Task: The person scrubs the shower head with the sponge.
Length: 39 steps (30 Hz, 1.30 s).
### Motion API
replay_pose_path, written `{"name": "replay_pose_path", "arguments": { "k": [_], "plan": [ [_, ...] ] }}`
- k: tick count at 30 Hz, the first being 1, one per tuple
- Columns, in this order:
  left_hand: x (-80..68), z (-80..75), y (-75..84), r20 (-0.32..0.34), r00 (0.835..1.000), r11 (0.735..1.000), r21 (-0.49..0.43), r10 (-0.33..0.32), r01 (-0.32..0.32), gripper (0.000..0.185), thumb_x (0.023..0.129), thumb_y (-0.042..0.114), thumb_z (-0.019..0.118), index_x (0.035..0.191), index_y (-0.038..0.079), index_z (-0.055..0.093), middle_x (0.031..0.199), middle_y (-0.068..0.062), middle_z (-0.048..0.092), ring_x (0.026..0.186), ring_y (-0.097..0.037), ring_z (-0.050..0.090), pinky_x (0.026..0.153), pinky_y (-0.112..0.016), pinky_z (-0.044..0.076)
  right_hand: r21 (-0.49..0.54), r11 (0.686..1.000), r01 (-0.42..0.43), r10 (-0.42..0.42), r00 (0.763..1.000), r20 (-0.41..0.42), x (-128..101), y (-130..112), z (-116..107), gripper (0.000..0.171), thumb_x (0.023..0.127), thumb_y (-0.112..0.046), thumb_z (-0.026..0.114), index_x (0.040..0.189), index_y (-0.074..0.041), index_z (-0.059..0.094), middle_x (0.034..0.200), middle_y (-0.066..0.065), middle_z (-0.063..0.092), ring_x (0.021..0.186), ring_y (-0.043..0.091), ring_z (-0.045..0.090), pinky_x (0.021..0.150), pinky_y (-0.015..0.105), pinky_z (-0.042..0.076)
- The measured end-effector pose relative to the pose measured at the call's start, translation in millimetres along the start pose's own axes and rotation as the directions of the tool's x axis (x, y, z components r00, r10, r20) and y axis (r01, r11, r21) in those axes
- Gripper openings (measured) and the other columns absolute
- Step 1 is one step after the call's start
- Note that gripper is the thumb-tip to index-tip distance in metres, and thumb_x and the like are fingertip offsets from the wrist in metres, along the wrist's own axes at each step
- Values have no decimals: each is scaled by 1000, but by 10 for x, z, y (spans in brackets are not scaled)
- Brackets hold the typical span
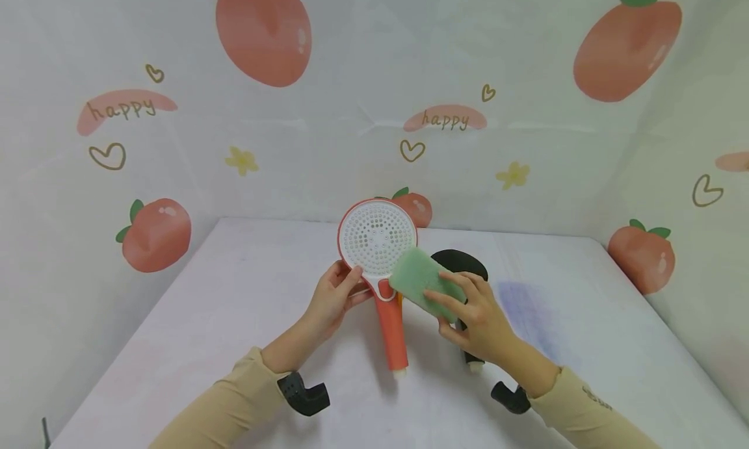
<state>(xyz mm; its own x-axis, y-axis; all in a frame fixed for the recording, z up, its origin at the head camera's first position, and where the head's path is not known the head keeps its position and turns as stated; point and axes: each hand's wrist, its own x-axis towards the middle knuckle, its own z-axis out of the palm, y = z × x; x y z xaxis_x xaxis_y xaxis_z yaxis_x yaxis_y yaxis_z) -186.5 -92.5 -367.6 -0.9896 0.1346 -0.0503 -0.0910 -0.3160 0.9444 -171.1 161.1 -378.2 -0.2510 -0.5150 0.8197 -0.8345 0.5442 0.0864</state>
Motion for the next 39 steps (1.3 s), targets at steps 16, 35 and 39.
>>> {"name": "replay_pose_path", "arguments": {
  "k": [16, 35, 39],
  "plan": [
    [-4, 13, 40, 13, 1000, 999, 38, 9, -9, 32, 97, 12, 47, 126, -1, 40, 102, 1, 56, 87, -10, 63, 81, -27, 56, 65, 986, 153, -158, 983, 90, 60, -112, 11, 32, 86, -23, 39, 101, -21, 68, 112, 14, 58, 101, 33, 49, 79, 46, 46],
    [-3, 17, 37, 16, 999, 992, 123, 30, -32, 24, 96, 9, 48, 119, 1, 45, 103, 1, 53, 86, -10, 61, 78, -24, 56, 73, 980, 184, -195, 958, 210, -2, -135, 65, 32, 86, -25, 41, 104, -26, 68, 117, 8, 59, 103, 33, 51, 82, 46, 48],
    [57, -29, 7, 5, 999, 993, 104, 48, -48, 33, 97, 11, 48, 128, 1, 42, 111, -4, 52, 89, -12, 64, 83, -31, 56, 114, 969, 218, -241, 935, 259, -80, -163, 66, 32, 88, -26, 39, 105, -28, 67, 118, 6, 58, 104, 31, 50, 85, 44, 48]
  ]
}}
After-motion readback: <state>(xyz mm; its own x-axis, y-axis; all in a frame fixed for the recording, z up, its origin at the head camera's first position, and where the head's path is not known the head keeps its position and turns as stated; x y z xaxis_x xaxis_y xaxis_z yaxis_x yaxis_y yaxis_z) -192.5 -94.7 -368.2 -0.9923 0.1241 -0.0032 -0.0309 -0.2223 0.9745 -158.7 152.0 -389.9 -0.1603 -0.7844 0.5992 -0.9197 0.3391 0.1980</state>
